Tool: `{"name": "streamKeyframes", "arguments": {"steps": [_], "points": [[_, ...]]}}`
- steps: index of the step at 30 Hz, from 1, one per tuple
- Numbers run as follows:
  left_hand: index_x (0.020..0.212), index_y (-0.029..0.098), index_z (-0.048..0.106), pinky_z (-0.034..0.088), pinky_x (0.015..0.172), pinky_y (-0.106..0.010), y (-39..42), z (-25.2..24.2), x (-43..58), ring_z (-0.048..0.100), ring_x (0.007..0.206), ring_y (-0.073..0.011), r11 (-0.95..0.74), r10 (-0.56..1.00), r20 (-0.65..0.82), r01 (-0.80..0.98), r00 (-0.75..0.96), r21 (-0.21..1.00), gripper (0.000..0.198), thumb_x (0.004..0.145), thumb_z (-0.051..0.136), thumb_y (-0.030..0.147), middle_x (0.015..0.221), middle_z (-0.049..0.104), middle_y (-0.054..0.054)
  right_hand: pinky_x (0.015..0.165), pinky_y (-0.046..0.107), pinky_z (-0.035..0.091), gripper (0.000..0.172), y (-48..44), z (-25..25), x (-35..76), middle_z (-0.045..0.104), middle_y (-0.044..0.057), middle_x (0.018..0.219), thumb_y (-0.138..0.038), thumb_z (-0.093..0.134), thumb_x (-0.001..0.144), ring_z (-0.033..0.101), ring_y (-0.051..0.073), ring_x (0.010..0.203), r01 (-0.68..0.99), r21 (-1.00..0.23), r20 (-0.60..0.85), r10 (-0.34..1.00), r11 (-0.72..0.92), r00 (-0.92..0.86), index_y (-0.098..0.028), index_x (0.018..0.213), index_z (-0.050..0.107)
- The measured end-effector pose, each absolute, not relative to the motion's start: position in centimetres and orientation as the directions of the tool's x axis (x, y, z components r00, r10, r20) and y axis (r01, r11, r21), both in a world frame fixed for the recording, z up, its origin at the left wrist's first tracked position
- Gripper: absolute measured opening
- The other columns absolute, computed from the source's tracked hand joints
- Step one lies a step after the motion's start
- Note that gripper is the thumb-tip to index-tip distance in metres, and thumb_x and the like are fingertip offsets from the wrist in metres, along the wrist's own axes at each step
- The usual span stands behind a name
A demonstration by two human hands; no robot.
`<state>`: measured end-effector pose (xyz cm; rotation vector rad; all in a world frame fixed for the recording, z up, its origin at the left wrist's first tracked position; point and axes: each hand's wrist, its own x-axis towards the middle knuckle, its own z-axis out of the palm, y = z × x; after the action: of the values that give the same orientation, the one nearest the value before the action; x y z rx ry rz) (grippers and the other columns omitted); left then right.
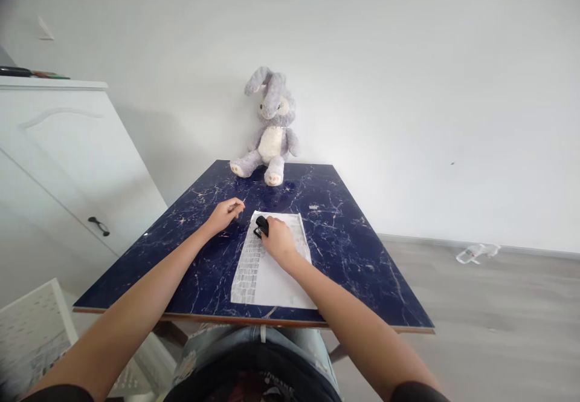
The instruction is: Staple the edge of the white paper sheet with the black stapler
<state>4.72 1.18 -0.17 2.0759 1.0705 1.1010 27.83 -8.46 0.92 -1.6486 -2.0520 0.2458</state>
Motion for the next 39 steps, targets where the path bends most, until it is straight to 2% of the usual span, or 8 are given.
{"name": "streamKeyframes", "arguments": {"steps": [7,11,15,19,23,31,35,39], "points": [[0.093,0.019,0.064,0.045,0.063,-0.026,1.5,-0.5,5.1,0.058,0.060,-0.0135,-0.523,0.839,0.389,0.366,0.381,0.770,0.030,0.093,0.055,0.048,0.078,0.064,-0.001,0.073,0.034,0.047,0.031,-11.2,0.6,37.7,0.071,0.012,0.100,-0.039,0.064,0.088,0.065,0.027,0.088,0.838,-0.536,0.219,0.976,0.105,0.018,-0.018,0.110,0.062],[0.092,0.019,0.065,0.044,0.061,-0.026,1.9,-0.4,4.8,0.057,0.059,-0.0126,-0.515,0.839,0.394,0.317,0.374,0.796,0.030,0.093,0.055,0.047,0.081,0.065,-0.002,0.083,0.038,0.054,0.048,-8.2,0.9,41.8,0.067,0.013,0.116,-0.053,0.035,0.100,0.065,0.026,0.102,0.702,-0.688,0.278,0.960,0.184,0.022,-0.020,0.125,0.060],[0.080,0.019,0.064,0.034,0.052,-0.024,2.0,-0.1,3.9,0.046,0.048,-0.0106,-0.442,0.885,0.371,0.261,0.280,0.858,0.031,0.091,0.059,0.047,0.057,0.051,0.003,0.111,0.047,0.040,0.053,-4.2,-0.5,42.8,0.051,0.021,0.141,-0.046,0.033,0.100,0.049,0.032,0.132,0.896,-0.403,0.381,0.925,0.185,-0.020,-0.012,0.135,0.056],[0.065,0.019,0.051,0.018,0.045,-0.024,1.7,0.6,1.8,0.025,0.040,-0.0060,-0.170,0.884,0.116,0.080,0.452,0.982,0.038,0.086,0.067,0.045,0.051,0.030,0.007,0.120,0.056,0.020,0.061,-1.3,-3.3,41.7,0.025,0.020,0.163,-0.043,0.031,0.101,0.017,0.034,0.153,0.975,-0.176,0.113,0.987,0.133,-0.114,-0.010,0.152,0.037],[0.061,0.019,0.042,0.022,0.046,-0.023,2.0,1.6,-1.8,0.018,0.039,-0.0035,-0.051,0.829,0.150,-0.194,0.538,0.980,0.040,0.086,0.070,0.035,0.052,0.024,0.009,0.121,0.061,0.011,0.062,0.5,-4.3,38.6,0.016,0.015,0.167,-0.043,0.019,0.104,0.008,0.031,0.155,0.987,-0.090,0.000,0.991,0.135,-0.135,-0.014,0.158,0.027],[0.062,0.020,0.029,0.027,0.044,-0.022,2.2,1.5,-7.6,0.006,0.034,-0.0047,-0.200,0.920,0.380,-0.727,0.090,0.657,0.039,0.093,0.051,0.031,0.045,0.012,0.011,0.119,0.065,0.005,0.057,3.2,-1.9,22.1,0.008,0.015,0.167,-0.030,0.021,0.104,0.006,0.030,0.155,0.944,-0.239,-0.043,0.969,0.226,-0.243,-0.012,0.158,0.025],[0.064,0.020,0.024,0.025,0.044,-0.022,1.8,1.6,-8.2,0.006,0.034,-0.0060,-0.360,0.908,0.399,-0.717,-0.123,0.597,0.042,0.097,0.043,0.035,0.045,0.012,0.010,0.120,0.063,0.005,0.053,4.3,-1.2,14.4,0.017,0.017,0.166,-0.031,0.032,0.105,0.012,0.029,0.154,0.852,-0.379,0.019,0.924,0.361,-0.383,-0.011,0.154,0.033],[0.064,0.020,0.025,0.026,0.045,-0.025,1.7,1.8,-7.9,0.007,0.035,-0.0072,-0.401,0.914,0.365,-0.522,-0.175,0.753,0.045,0.100,0.034,0.045,0.045,0.011,0.009,0.120,0.061,0.012,0.042,3.9,-0.2,11.5,0.034,0.011,0.162,-0.028,0.044,0.104,0.019,0.027,0.152,0.741,-0.494,0.128,0.881,0.455,-0.455,-0.017,0.144,0.047]]}}
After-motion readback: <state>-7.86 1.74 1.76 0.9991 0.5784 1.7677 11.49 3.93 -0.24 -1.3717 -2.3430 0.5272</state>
